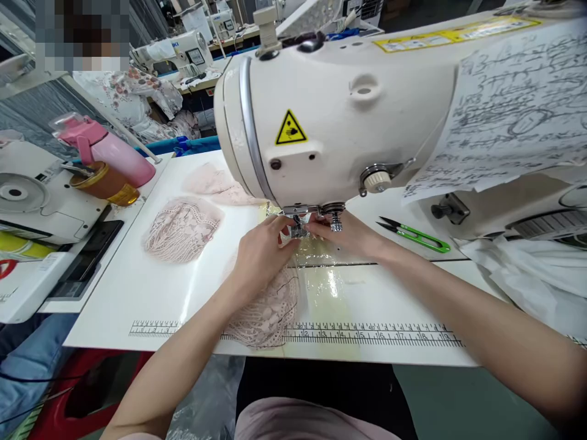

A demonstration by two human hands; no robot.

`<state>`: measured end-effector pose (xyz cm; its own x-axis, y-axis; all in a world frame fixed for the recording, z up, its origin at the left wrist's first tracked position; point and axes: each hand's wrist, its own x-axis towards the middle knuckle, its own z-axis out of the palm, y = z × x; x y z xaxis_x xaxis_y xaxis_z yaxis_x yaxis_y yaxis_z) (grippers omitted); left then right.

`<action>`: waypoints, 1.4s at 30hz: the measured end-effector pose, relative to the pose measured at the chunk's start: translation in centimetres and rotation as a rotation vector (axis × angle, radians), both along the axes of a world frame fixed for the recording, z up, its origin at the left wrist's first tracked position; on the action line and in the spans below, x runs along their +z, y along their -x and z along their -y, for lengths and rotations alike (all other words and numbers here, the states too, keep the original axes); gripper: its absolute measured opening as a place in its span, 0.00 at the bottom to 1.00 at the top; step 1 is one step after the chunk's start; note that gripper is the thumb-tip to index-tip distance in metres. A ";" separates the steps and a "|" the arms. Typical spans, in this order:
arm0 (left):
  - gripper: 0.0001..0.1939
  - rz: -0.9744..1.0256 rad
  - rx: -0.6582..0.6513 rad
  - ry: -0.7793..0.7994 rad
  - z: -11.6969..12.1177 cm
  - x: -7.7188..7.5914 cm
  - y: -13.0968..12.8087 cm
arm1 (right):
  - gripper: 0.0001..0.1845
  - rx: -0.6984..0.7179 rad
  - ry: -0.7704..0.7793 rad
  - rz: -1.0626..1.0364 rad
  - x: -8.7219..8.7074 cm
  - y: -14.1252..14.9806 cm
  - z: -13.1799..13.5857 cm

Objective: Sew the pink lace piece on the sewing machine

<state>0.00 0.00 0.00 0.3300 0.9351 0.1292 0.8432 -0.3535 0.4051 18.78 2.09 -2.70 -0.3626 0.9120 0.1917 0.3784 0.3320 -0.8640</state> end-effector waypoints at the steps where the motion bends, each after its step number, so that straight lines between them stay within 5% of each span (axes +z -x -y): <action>1: 0.10 0.004 -0.007 -0.008 0.1 -0.1 -0.1 | 0.12 -0.004 -0.002 -0.001 0.0 0.1 0.0; 13: 0.07 0.078 -0.020 -0.032 -0.2 -0.8 -0.1 | 0.12 0.010 0.094 -0.018 -0.3 0.3 0.0; 28: 0.06 0.001 0.077 -0.057 -1.3 -0.9 0.9 | 0.14 -0.277 -0.115 0.075 -1.5 0.8 0.1; 42: 0.08 -0.026 0.080 -0.059 -1.7 -1.7 0.8 | 0.16 -0.305 -0.203 0.229 -2.5 1.0 -0.4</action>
<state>-0.78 1.72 -1.70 0.2581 0.9497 0.1772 0.8799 -0.3069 0.3628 17.73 2.48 -5.22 -0.1367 0.9360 0.3244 0.6601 0.3302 -0.6747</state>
